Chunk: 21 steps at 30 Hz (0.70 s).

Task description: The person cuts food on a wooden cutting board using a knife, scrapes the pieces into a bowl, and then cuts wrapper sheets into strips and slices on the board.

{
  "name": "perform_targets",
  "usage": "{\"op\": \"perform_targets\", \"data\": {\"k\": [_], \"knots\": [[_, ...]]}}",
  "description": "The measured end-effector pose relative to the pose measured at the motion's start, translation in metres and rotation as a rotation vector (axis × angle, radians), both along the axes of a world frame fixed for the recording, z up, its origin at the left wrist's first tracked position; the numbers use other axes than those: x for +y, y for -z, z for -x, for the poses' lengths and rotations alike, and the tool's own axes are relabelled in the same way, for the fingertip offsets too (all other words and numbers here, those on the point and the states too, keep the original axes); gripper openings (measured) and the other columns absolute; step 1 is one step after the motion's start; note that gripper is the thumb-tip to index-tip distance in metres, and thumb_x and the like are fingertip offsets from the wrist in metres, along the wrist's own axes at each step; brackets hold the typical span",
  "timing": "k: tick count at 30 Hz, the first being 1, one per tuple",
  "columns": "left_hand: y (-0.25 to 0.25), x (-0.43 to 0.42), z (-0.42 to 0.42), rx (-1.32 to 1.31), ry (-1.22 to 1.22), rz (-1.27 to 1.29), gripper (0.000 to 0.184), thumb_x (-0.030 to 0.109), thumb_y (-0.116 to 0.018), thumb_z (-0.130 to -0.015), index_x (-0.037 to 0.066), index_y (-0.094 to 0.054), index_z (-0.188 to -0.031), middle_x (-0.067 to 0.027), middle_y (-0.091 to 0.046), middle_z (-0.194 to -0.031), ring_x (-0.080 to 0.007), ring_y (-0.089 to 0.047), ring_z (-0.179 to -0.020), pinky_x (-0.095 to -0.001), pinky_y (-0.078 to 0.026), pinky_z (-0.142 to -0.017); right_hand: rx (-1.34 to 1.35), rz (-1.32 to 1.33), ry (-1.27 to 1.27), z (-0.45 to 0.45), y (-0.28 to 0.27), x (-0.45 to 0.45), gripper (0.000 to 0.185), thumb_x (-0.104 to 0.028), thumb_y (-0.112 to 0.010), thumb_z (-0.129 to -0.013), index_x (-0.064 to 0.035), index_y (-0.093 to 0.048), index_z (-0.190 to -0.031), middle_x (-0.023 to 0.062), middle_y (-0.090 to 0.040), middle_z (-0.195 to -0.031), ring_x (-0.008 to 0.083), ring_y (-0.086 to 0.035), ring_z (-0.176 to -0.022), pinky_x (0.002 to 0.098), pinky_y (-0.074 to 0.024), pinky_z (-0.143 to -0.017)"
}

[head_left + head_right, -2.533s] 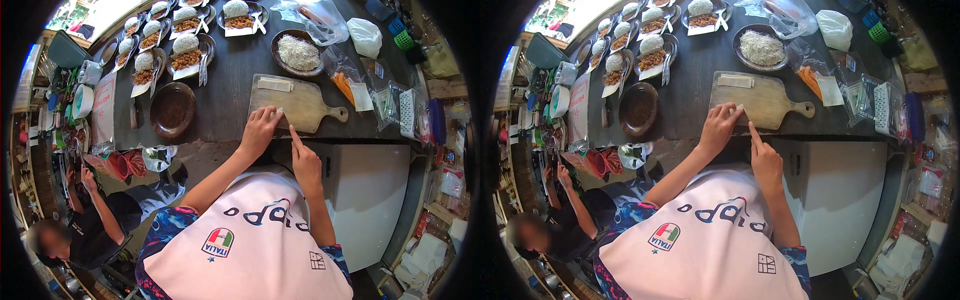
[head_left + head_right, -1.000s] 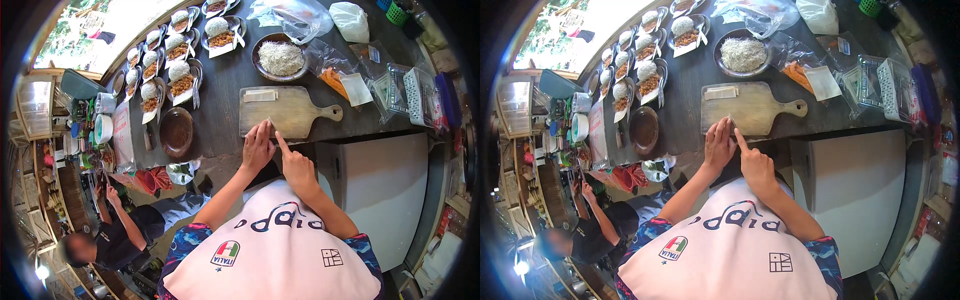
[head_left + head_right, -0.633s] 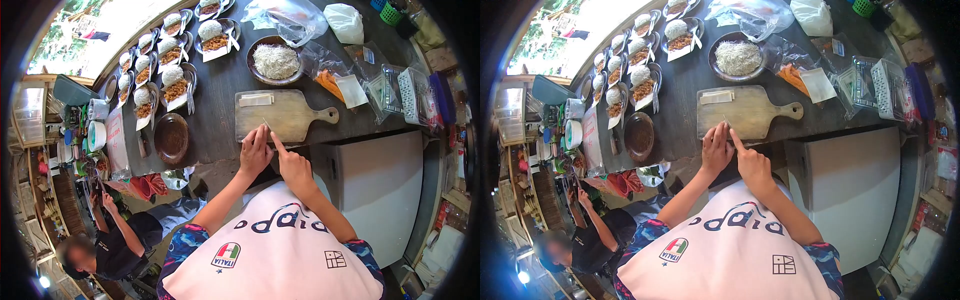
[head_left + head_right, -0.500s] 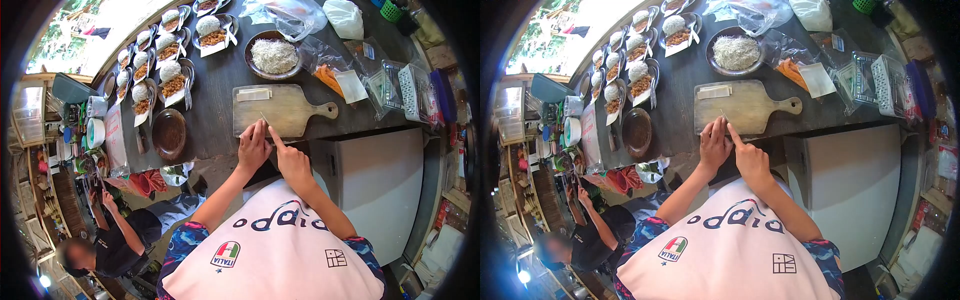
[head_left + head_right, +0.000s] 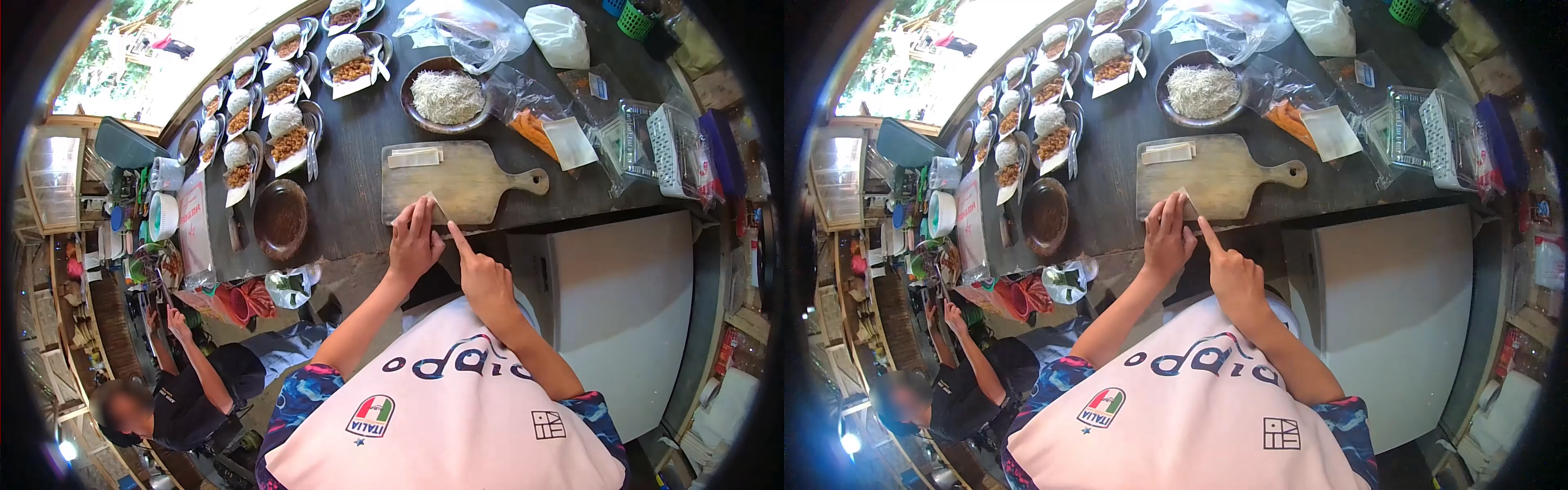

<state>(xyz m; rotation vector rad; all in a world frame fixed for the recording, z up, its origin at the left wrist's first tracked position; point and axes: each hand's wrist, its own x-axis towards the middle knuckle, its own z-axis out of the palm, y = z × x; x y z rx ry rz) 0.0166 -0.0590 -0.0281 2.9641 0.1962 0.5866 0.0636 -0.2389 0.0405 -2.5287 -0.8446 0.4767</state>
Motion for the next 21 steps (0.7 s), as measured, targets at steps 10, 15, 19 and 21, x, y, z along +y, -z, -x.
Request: {"op": "perform_targets", "data": {"k": [10, 15, 19, 21], "knots": [[0.000, 0.001, 0.000, 0.005, 0.013, 0.085, 0.068, 0.011, -0.062, -0.083, -0.004, -0.051, -0.148, -0.0147, -0.047, -0.154, -0.0334, -0.045, -0.137, -0.0435, -0.042, -0.112, -0.028, 0.052, -0.035, -0.013, 0.005, 0.019, 0.078, -0.012, -0.061, -0.097, -0.0346, -0.033, -0.166, 0.0136, -0.070, -0.074, 0.0349, -0.075, -0.065, 0.0493, -0.0617, -0.060], [0.002, 0.002, 0.001, 0.024, 0.005, 0.059, 0.066, 0.010, -0.062, -0.083, -0.005, -0.054, -0.146, -0.0143, -0.048, -0.154, -0.0325, -0.046, -0.136, -0.0429, -0.043, -0.111, -0.056, 0.079, -0.061, -0.009, 0.002, 0.018, 0.084, -0.008, -0.062, -0.094, -0.0342, -0.031, -0.167, 0.0111, -0.067, -0.070, 0.0300, -0.074, -0.061, 0.0444, -0.0608, -0.054], [0.003, 0.002, 0.000, 0.010, -0.004, 0.055, 0.064, 0.010, -0.062, -0.083, -0.005, -0.055, -0.145, -0.0132, -0.050, -0.153, -0.0315, -0.047, -0.135, -0.0424, -0.043, -0.111, -0.084, 0.125, -0.042, -0.003, 0.005, 0.023, 0.080, -0.012, -0.064, -0.096, -0.0349, -0.032, -0.166, 0.0115, -0.067, -0.070, 0.0319, -0.072, -0.060, 0.0464, -0.0600, -0.054], [0.004, 0.002, 0.000, 0.003, -0.004, 0.065, 0.064, 0.009, -0.062, -0.083, -0.004, -0.056, -0.145, -0.0125, -0.050, -0.153, -0.0311, -0.048, -0.135, -0.0421, -0.043, -0.110, -0.054, 0.139, -0.034, -0.003, 0.005, 0.025, 0.077, -0.015, -0.064, -0.098, -0.0353, -0.033, -0.166, 0.0125, -0.067, -0.070, 0.0343, -0.072, -0.060, 0.0488, -0.0600, -0.055]]}}
